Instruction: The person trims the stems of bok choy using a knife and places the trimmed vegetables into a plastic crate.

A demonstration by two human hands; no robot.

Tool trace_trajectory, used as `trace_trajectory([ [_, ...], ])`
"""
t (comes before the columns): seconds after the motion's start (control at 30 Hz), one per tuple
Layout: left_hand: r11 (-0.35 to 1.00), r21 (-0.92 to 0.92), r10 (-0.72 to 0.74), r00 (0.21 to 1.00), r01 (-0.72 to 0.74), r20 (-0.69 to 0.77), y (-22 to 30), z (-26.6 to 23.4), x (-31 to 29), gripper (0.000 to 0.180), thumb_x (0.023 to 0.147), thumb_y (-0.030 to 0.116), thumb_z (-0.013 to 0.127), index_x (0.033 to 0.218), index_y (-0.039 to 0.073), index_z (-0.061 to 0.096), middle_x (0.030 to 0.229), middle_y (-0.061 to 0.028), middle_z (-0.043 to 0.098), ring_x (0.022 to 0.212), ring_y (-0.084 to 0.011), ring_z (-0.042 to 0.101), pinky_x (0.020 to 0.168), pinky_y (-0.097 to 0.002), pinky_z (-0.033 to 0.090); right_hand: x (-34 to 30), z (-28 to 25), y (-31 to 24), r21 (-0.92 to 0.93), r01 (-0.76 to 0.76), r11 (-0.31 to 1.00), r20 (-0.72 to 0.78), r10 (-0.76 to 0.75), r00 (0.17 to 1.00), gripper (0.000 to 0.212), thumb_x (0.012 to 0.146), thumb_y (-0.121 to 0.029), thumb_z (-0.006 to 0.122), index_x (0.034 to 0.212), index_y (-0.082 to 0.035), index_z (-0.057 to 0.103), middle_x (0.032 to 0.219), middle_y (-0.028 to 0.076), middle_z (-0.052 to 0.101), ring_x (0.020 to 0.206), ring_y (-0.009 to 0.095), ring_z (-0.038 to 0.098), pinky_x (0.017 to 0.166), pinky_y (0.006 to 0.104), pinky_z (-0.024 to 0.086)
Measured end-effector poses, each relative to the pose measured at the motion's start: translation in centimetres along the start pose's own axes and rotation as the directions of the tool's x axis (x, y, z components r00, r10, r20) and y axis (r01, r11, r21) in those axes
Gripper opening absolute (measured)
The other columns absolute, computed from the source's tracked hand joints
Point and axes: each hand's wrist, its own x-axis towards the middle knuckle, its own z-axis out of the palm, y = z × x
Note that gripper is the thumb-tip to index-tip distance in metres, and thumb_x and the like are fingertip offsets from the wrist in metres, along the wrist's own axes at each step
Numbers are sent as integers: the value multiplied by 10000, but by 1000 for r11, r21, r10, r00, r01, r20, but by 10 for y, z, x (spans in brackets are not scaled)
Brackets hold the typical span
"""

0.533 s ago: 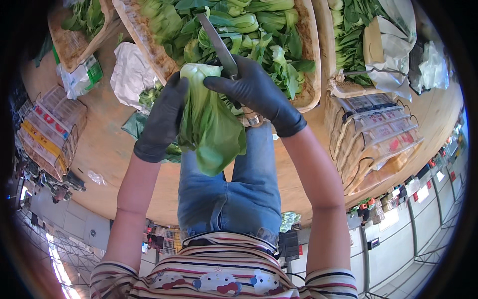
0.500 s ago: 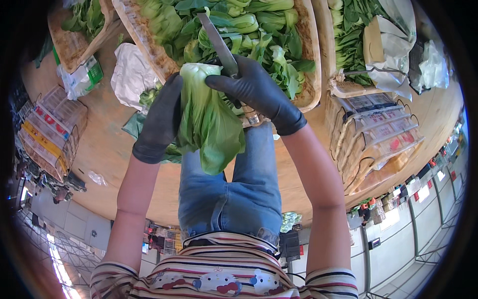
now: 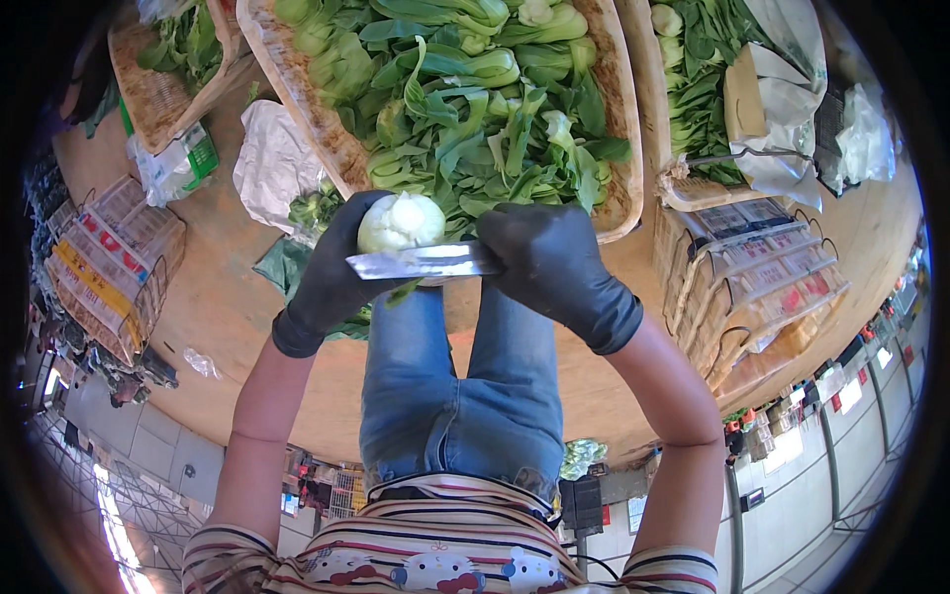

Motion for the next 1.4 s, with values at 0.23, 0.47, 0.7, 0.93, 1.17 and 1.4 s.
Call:
trace_trajectory([
  [0.23, 973, 191, 133, 991, -126, -24, 10, 2, -9, 614, 716, 239, 797, 1198, 30, 480, 1053, -161, 614, 941, -287, 629, 813, -359, 502, 0, 27, 27, -160, -97, 982, 44, 106, 993, 112, 754, -171, 618, 682, -107, 560, 585, 90, 553, 529, 283, 580, 484, 387, 467],
  [0.47, 943, 299, 197, 969, -146, -148, 2, -15, -18, 625, 648, 140, 828, 1174, 36, 509, 1051, -133, 619, 936, -266, 634, 805, -362, 506, -11, 26, 54, -158, -482, 862, 116, 501, 857, 213, 791, -292, 656, 704, -102, 616, 625, 118, 609, 586, 320, 610, 531, 413, 475],
  [0.7, 987, -9, -160, 983, 160, -91, -91, -62, -16, 581, 718, 222, 774, 1194, 36, 499, 1005, -161, 631, 906, -319, 635, 784, -379, 504, 34, 51, -19, 47, -207, 977, 140, 199, 970, 187, 751, -137, 708, 727, -36, 552, 648, 137, 548, 584, 315, 573, 530, 373, 449],
  [0.93, 884, 144, -267, 734, 444, -624, -340, -157, -129, 598, 710, 271, 748, 1192, 36, 483, 1058, -187, 618, 950, -353, 611, 801, -415, 489, 124, 124, 2, 15, -199, 980, -49, 200, 979, 207, 766, -200, 693, 882, -47, 617, 762, 147, 611, 725, 339, 614, 642, 401, 491],
  [1.17, 720, -335, -645, 408, 607, -647, -488, -183, -192, 660, 682, 303, 784, 1150, -56, 487, 1034, -194, 614, 898, -297, 612, 765, -395, 486, 177, 199, 18, 65, -272, 960, 315, 238, 919, 376, 751, -198, 711, 1079, -50, 604, 969, 197, 640, 894, 379, 611, 795, 403, 482],
  [1.4, 629, -217, -505, 180, 747, -844, -518, -167, -189, 777, 716, 349, 758, 1267, -84, 424, 1163, -259, 566, 1040, -346, 568, 892, -403, 445, 132, 243, 20, -225, -60, 973, 378, 143, 915, 715, 688, -165, 758, 1317, -68, 431, 1230, 190, 541, 1057, 378, 558, 873, 416, 465],
])
